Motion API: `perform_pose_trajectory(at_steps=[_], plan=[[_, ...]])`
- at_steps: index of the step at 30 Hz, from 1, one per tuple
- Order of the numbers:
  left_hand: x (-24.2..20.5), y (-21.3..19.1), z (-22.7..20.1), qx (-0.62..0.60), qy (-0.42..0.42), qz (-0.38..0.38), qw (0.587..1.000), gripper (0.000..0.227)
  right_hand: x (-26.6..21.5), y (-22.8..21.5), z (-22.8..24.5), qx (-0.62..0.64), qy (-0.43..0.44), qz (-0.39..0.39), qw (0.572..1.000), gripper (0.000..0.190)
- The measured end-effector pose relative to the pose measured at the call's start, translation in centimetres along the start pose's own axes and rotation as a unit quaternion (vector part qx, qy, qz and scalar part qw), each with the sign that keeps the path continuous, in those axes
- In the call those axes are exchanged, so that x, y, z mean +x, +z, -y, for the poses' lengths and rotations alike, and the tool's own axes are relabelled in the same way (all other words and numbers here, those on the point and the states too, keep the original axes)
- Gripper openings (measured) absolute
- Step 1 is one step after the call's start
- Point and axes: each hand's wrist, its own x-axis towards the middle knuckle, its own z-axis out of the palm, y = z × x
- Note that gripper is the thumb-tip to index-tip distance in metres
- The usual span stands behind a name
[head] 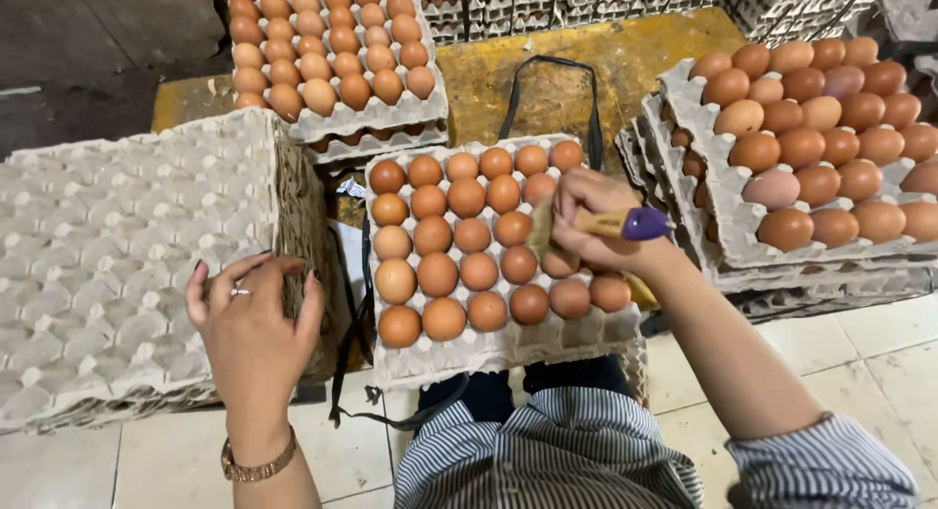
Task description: The person uses a brush to apply a substance to brown eggs arranged in a cardboard tray. They repeatedly brush the eggs, then lift the tray to move it to a stack on the right side of the table before returning to brush another tray.
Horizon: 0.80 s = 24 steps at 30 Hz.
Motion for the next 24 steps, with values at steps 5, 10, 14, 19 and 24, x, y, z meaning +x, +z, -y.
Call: perform_pose_trajectory(at_steps=[5,10,14,19,24], plan=[[0.0,0.0,0.0,0.000,-0.002,-0.003,1.000,0.013,-0.9,2.9,4.6,-0.357,-0.164,0.065,0.917,0.022],[-0.5,1.0,0.9,0.005,-0.016,-0.023,1.000,0.014,0.7,3.3,0.3,0.168,-0.120,0.072,0.976,0.017],[-0.4,1.2,1.2,-0.002,-0.010,-0.012,1.000,0.015,1.4,3.8,4.9,0.063,-0.185,0.055,0.979,0.021],[-0.5,0.9,0.8,0.001,-0.012,-0.022,1.000,0.014,0.9,2.6,7.0,0.129,-0.150,0.078,0.977,0.023],[-0.4,0.8,1.0,-0.008,-0.013,-0.015,1.000,0.014,-1.8,3.2,13.6,0.178,-0.081,0.008,0.981,0.029]])
